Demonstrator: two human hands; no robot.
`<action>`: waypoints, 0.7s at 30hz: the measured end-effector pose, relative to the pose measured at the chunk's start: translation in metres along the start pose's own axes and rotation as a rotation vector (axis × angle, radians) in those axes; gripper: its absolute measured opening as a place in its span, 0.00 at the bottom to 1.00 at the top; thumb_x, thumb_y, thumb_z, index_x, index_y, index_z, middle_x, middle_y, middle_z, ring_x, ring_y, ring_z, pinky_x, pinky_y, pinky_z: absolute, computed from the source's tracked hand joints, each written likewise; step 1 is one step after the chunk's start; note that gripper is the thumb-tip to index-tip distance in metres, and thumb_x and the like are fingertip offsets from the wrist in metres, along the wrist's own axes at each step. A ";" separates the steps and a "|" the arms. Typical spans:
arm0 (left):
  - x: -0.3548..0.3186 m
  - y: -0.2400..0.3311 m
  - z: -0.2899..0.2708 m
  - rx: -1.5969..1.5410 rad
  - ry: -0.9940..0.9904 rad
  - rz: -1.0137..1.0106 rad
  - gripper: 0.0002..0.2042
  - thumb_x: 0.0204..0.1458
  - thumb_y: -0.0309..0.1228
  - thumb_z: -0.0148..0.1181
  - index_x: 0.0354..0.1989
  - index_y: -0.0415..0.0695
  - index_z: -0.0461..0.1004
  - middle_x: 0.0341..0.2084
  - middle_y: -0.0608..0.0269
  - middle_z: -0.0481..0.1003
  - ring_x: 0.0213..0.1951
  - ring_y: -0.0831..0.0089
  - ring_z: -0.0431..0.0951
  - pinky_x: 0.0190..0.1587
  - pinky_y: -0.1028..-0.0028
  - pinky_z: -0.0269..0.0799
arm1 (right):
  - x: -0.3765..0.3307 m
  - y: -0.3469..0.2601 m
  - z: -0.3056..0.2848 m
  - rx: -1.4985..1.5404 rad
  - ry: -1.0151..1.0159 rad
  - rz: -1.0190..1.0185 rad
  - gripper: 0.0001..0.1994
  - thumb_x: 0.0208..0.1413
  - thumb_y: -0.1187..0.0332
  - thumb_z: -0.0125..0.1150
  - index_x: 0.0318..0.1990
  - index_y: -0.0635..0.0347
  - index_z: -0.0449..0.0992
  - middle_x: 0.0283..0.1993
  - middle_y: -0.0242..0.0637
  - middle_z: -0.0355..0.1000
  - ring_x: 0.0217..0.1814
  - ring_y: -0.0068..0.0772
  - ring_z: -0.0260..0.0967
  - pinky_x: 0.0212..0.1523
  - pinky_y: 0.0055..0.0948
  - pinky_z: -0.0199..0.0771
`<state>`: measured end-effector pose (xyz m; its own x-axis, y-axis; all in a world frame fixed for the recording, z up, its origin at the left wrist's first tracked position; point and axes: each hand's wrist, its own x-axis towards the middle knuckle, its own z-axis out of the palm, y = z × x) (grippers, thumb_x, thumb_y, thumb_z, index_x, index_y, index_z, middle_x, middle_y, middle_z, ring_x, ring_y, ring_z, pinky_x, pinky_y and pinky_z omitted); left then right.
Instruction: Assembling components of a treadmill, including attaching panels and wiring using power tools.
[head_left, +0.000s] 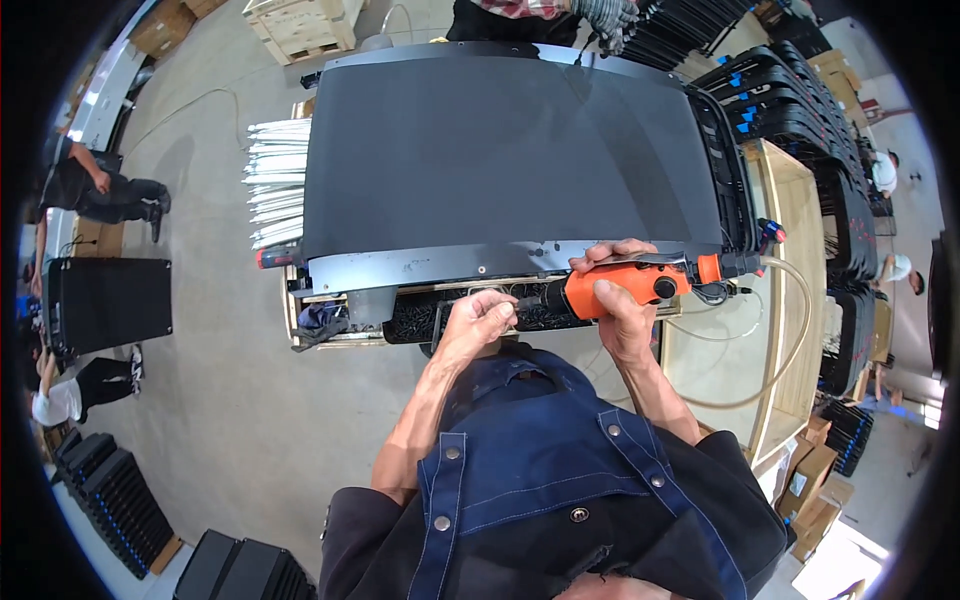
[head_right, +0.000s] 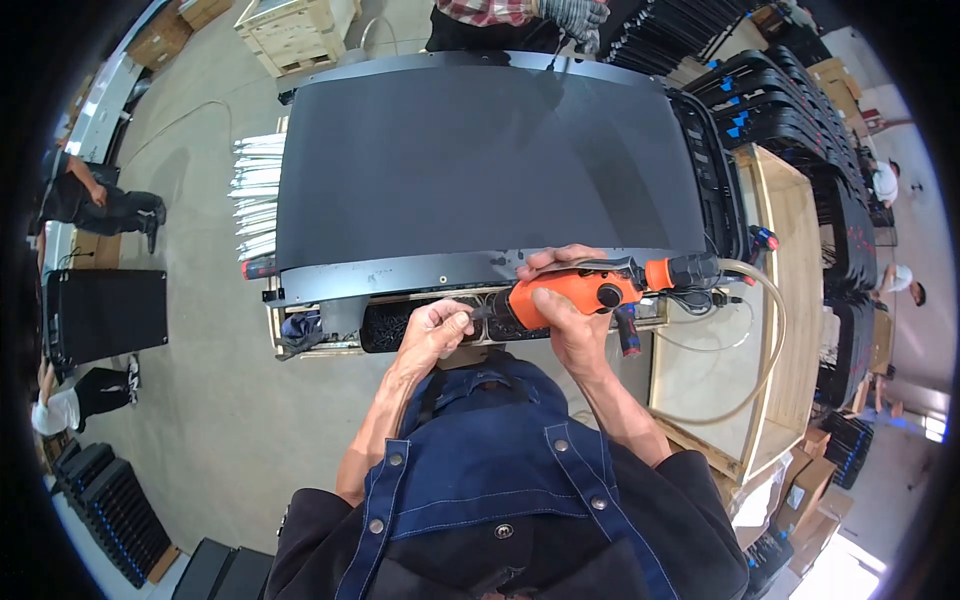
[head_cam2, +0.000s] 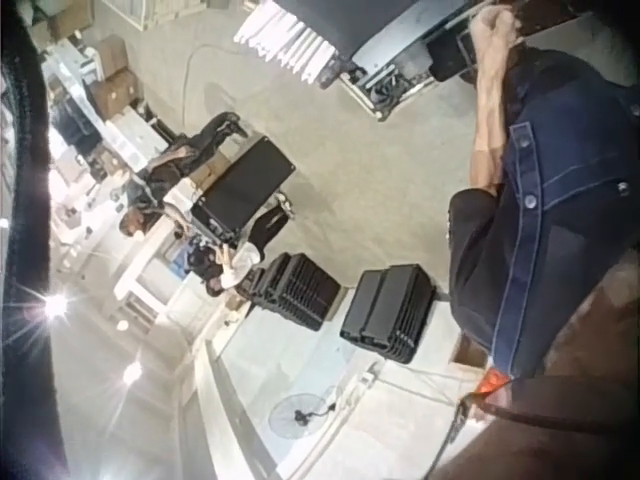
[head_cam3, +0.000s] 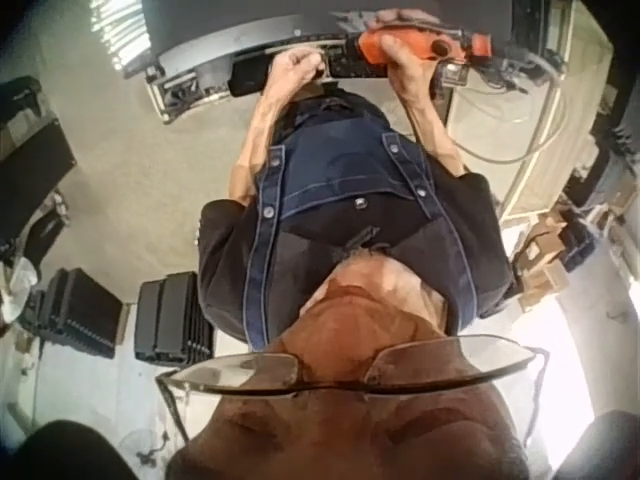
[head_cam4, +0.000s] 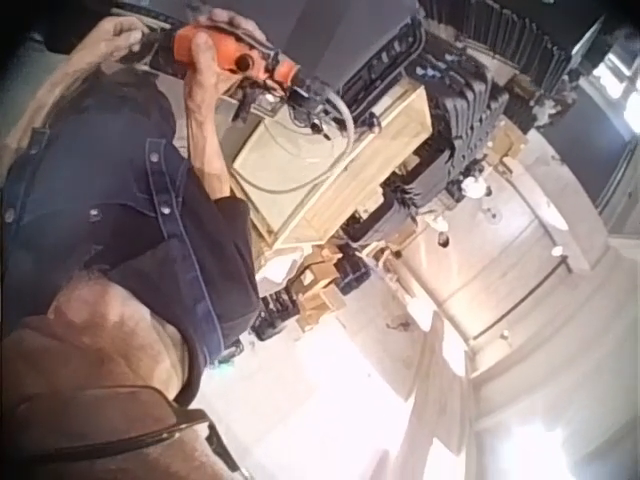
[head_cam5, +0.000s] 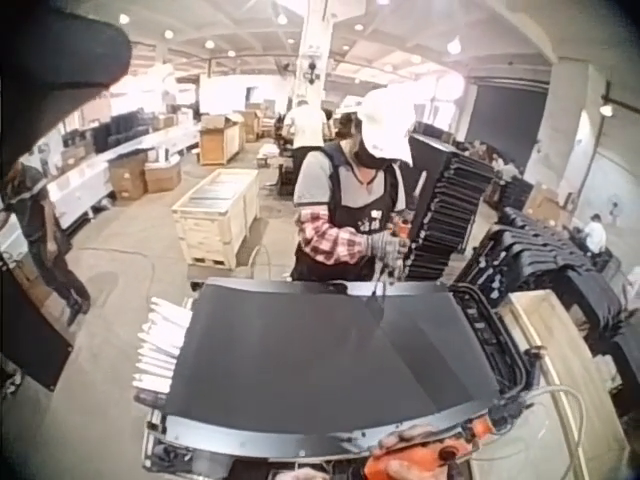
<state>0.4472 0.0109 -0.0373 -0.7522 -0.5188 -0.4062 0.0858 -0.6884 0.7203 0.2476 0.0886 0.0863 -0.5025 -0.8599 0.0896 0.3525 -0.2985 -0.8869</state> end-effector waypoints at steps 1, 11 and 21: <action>0.000 0.002 -0.007 -0.132 -0.049 -0.002 0.14 0.60 0.35 0.65 0.48 0.37 0.77 0.29 0.65 0.77 0.23 0.86 0.65 0.23 0.84 0.57 | 0.001 0.001 0.010 -0.011 0.000 -0.021 0.24 0.54 0.77 0.67 0.56 0.58 0.64 0.52 0.46 0.72 0.53 0.41 0.75 0.61 0.50 0.74; 0.039 -0.021 -0.017 -1.170 -0.144 -0.249 0.14 0.65 0.45 0.57 0.41 0.46 0.72 0.24 0.75 0.66 0.20 0.85 0.56 0.20 0.82 0.51 | 0.014 0.049 0.078 -0.587 -0.197 -0.257 0.23 0.49 0.84 0.68 0.51 0.60 0.66 0.49 0.48 0.74 0.53 0.43 0.76 0.56 0.43 0.79; -0.009 -0.028 -0.040 -0.826 -0.178 -0.144 0.16 0.67 0.25 0.49 0.60 0.32 0.67 0.51 0.50 0.75 0.55 0.64 0.77 0.57 0.69 0.76 | 0.039 0.064 0.104 -0.784 -0.375 -0.251 0.20 0.45 0.87 0.68 0.45 0.60 0.71 0.42 0.43 0.78 0.47 0.38 0.78 0.57 0.45 0.79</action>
<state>0.4776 0.0148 -0.0765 -0.8777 -0.3581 -0.3185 0.3780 -0.9258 -0.0008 0.3321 -0.0070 0.0803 -0.1530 -0.9271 0.3420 -0.4407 -0.2457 -0.8634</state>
